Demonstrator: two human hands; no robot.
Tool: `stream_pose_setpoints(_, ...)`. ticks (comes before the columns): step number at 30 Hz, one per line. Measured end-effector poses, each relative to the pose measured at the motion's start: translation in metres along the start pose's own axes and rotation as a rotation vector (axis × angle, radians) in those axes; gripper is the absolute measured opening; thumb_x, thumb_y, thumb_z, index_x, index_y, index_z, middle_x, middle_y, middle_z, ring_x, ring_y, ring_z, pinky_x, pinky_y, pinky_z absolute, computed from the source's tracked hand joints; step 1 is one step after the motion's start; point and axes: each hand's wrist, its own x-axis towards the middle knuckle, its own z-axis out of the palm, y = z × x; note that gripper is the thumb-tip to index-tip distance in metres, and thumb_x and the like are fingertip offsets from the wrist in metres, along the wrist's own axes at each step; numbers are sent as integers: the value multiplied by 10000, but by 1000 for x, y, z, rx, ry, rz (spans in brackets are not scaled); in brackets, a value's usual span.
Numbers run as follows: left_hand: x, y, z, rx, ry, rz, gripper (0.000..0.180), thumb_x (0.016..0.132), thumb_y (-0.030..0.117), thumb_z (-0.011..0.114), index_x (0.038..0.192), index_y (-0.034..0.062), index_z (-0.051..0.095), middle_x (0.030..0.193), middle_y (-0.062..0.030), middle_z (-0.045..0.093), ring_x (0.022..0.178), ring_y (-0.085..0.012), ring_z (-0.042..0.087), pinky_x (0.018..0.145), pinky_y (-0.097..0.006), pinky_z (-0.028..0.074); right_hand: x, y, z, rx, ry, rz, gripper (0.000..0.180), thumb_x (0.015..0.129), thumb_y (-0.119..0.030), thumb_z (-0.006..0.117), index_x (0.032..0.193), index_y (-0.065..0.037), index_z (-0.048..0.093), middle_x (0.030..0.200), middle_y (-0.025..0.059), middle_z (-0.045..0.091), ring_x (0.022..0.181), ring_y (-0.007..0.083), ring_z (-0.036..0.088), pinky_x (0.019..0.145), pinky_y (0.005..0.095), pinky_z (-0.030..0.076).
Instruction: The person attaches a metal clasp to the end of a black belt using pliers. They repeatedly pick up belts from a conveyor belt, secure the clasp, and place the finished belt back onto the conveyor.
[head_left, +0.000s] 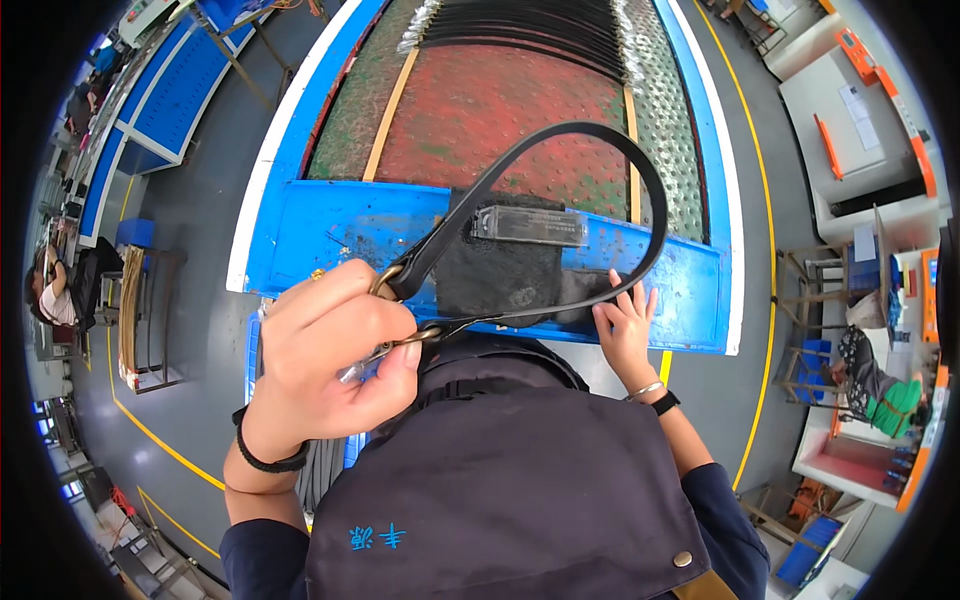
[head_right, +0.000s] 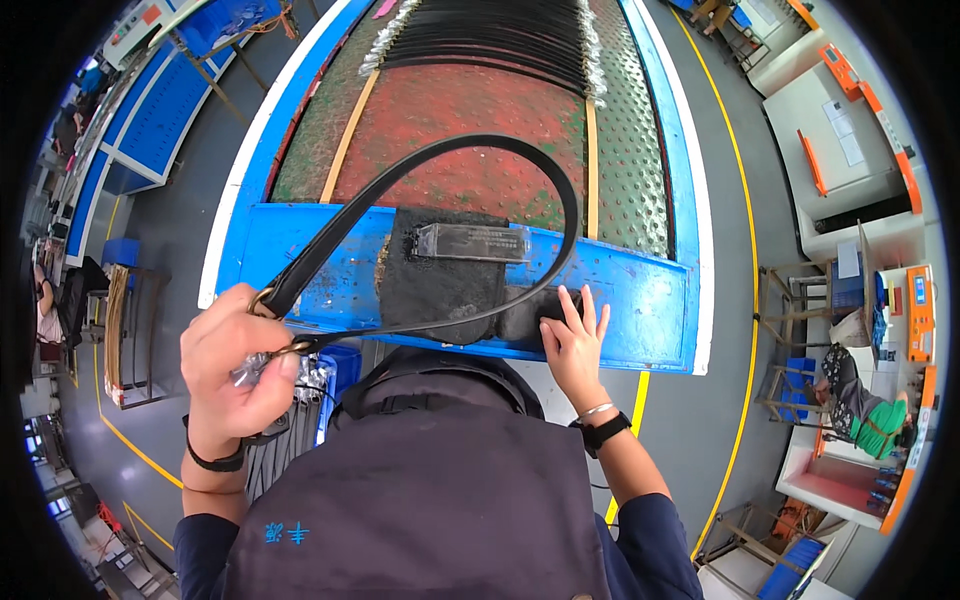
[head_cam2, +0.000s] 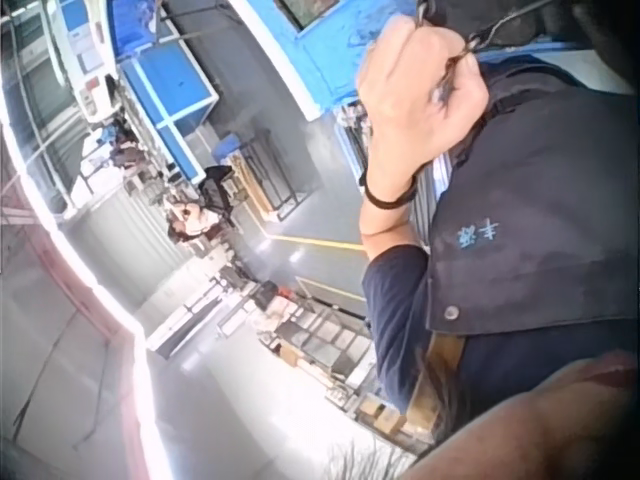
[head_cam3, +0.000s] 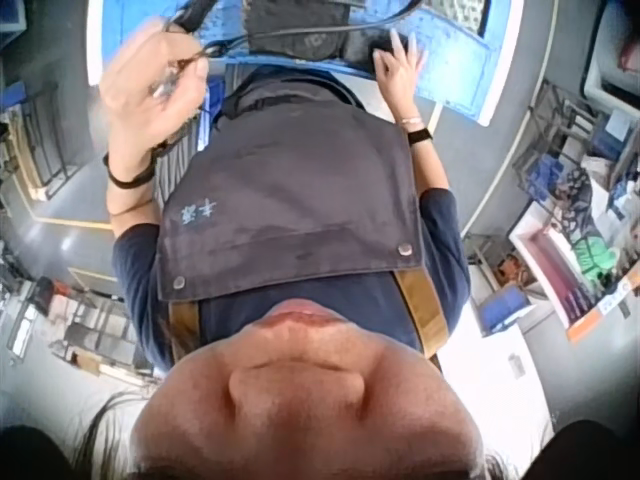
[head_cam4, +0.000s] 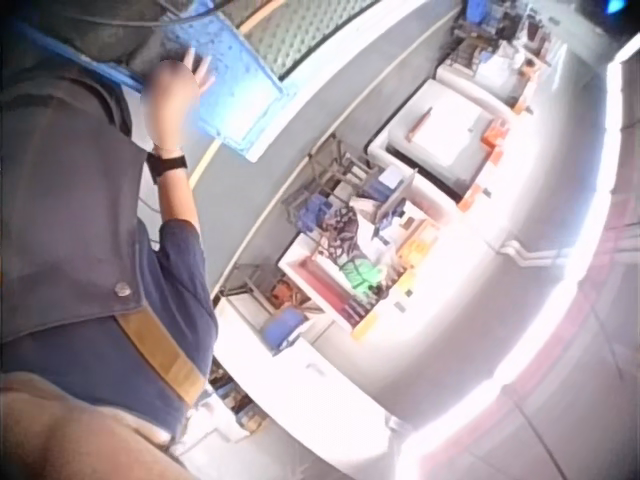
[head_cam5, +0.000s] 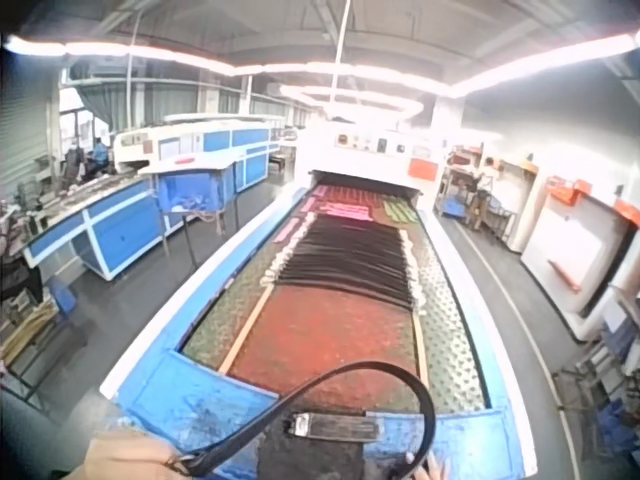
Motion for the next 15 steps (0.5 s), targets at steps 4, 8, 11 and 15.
stream_pose_setpoints(4, -5, -7, -3, -177, 3, -90, 89, 702, 22, 593, 750, 27, 517, 615, -36, 463, 514, -138, 424, 465, -280, 330, -2, 4, 4, -24, 12, -33, 185, 807, -192, 605, 929, -70, 674, 1376, 97, 395, 1326, 357, 242, 1046, 590, 102)
stream_pose_setpoints(8, -8, -10, 3, -703, 85, -613, 75, 867, 113, 485, 816, 60, 468, 628, 18, 470, 517, -39, 368, 454, -202, 299, 16, 0, -19, 7, 68, -55, 209, 812, -179, 594, 976, -69, 662, 1358, 109, 412, 1316, 367, 253, 1050, 581, 97)
stream_pose_setpoints(11, -5, -23, 4, -1032, 56, -806, 120, 893, 161, 469, 811, 73, 469, 623, 5, 468, 477, -35, 339, 430, -184, 273, 44, -37, -88, 94, 265, -171, 218, 796, -197, 615, 979, -89, 664, 1310, 120, 451, 1295, 359, 278, 1058, 556, 97)
stream_pose_setpoints(15, 2, -23, 12, -1279, -47, -924, 160, 914, 202, 468, 816, 76, 476, 615, -11, 463, 449, -45, 323, 411, -189, 258, 72, -100, -150, 24, 328, -415, 424, 655, -291, 744, 1043, -155, 640, 1348, 113, 399, 1309, 355, 245, 1055, 551, 107)
